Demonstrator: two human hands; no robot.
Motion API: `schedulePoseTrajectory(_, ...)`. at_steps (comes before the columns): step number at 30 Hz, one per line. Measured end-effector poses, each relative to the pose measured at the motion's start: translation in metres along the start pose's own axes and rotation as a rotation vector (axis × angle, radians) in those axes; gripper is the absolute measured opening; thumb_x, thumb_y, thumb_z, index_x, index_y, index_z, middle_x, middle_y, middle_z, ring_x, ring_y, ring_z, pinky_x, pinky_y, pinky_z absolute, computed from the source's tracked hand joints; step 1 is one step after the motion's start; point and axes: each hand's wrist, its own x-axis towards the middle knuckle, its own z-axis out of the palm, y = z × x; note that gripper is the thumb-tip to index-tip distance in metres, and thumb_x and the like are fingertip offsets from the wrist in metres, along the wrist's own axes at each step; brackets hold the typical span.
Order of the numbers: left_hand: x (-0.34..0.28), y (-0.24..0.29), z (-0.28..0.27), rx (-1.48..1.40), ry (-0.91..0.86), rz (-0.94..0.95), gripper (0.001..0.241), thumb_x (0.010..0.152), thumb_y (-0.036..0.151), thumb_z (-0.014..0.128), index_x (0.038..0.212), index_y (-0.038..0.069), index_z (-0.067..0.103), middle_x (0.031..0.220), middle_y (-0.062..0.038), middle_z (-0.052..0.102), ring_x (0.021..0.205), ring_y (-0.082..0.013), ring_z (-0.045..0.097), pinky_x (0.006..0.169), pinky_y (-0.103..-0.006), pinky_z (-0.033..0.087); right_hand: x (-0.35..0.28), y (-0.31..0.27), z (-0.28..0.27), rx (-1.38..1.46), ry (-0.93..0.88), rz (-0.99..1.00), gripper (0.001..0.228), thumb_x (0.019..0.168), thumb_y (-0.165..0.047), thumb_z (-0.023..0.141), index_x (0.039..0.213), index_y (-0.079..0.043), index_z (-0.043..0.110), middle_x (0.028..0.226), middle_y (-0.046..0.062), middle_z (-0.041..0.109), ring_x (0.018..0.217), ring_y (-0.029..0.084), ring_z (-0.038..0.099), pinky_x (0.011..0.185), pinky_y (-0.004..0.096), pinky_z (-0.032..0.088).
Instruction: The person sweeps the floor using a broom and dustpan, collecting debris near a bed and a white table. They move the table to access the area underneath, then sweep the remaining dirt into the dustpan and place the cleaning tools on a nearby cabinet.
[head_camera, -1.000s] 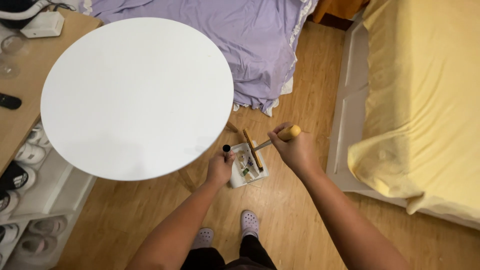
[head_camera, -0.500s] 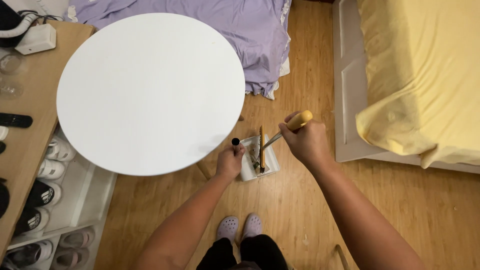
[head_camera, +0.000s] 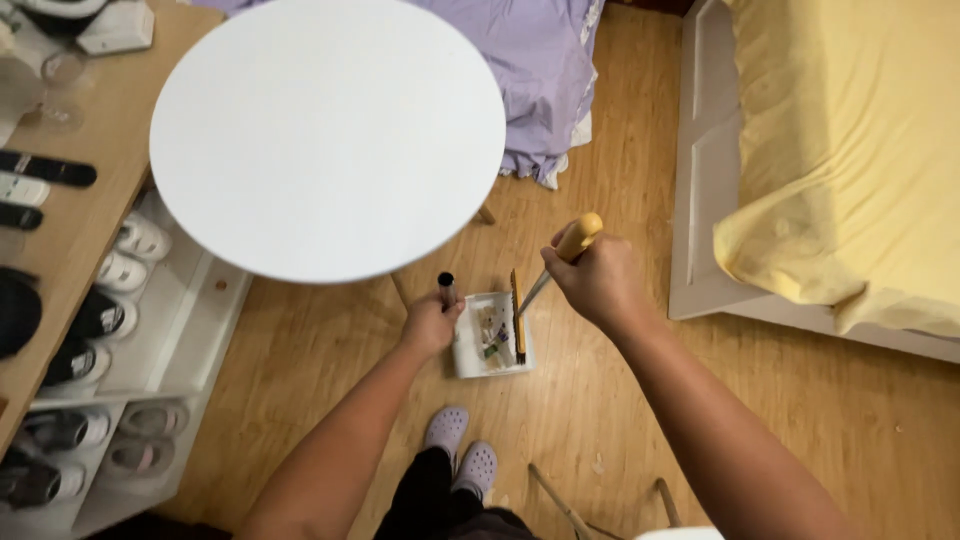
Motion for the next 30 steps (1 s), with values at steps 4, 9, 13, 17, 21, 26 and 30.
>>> schedulePoseTrajectory(4,-0.024,-0.016,-0.023,-0.083,-0.003,-0.032,0.018,0.095,0.020,0.070,0.105,0.006,0.073,0.097,-0.011,0.077,0.092,-0.0225,0.073,0.085,-0.0357,0.055,-0.023,-0.007,0.014,0.005,-0.048,-0.026,0.020,0.084,-0.019,0.081,0.089,-0.003,0.071,0.077,0.014,0.075,0.069,0.025,0.076,0.062,0.035,0.060)
schedulePoseTrajectory(9,-0.038,-0.034,-0.061,-0.109,-0.069,-0.061,0.011,0.095,0.013,0.068,0.104,0.007,0.070,0.102,-0.008,0.075,0.097,-0.0189,0.070,0.088,-0.0361,0.054,-0.042,-0.032,0.025,0.018,-0.121,-0.101,0.022,0.085,-0.020,0.081,0.087,-0.001,0.071,0.075,0.014,0.075,0.066,0.026,0.075,0.060,0.036,0.059)
schedulePoseTrajectory(13,-0.056,-0.029,-0.096,-0.104,-0.074,-0.086,0.007,0.095,0.010,0.067,0.099,0.004,0.068,0.098,-0.009,0.074,0.095,-0.0196,0.068,0.087,-0.0377,0.056,-0.049,-0.055,0.038,0.030,-0.177,-0.101,0.022,0.086,-0.021,0.080,0.086,-0.001,0.071,0.073,0.014,0.074,0.064,0.026,0.075,0.059,0.036,0.059)
schedulePoseTrajectory(17,-0.049,-0.054,-0.116,-0.169,-0.138,-0.050,0.004,0.095,0.008,0.066,0.098,0.005,0.065,0.099,-0.007,0.072,0.096,-0.0177,0.067,0.091,-0.0361,0.054,-0.051,-0.079,0.057,0.020,-0.202,-0.116,0.026,0.088,-0.024,0.079,0.080,-0.001,0.071,0.069,0.015,0.073,0.061,0.027,0.073,0.056,0.037,0.058)
schedulePoseTrajectory(21,-0.043,-0.075,-0.141,-0.250,-0.176,0.033,0.006,0.093,0.006,0.067,0.097,0.004,0.063,0.099,-0.006,0.071,0.096,-0.0194,0.067,0.091,-0.0381,0.055,-0.053,-0.106,0.080,-0.047,-0.236,-0.098,0.035,0.088,-0.029,0.078,0.071,0.000,0.068,0.064,0.017,0.070,0.057,0.031,0.070,0.054,0.041,0.055)
schedulePoseTrajectory(26,-0.073,-0.021,-0.194,-0.011,-0.251,-0.025,0.007,0.095,0.015,0.068,0.097,0.008,0.065,0.099,-0.006,0.073,0.099,-0.0193,0.067,0.094,-0.0389,0.052,-0.061,-0.144,0.105,-0.016,-0.216,-0.162,0.038,0.088,-0.029,0.078,0.067,0.000,0.067,0.063,0.018,0.068,0.056,0.034,0.068,0.052,0.043,0.053)
schedulePoseTrajectory(30,-0.078,-0.010,-0.218,0.070,-0.294,-0.081,0.010,0.093,0.018,0.072,0.099,0.011,0.067,0.102,-0.003,0.072,0.101,-0.0183,0.067,0.097,-0.0390,0.051,-0.063,-0.174,0.116,-0.033,-0.248,-0.125,0.038,0.088,-0.030,0.078,0.067,0.000,0.068,0.062,0.018,0.068,0.055,0.033,0.068,0.053,0.042,0.053)
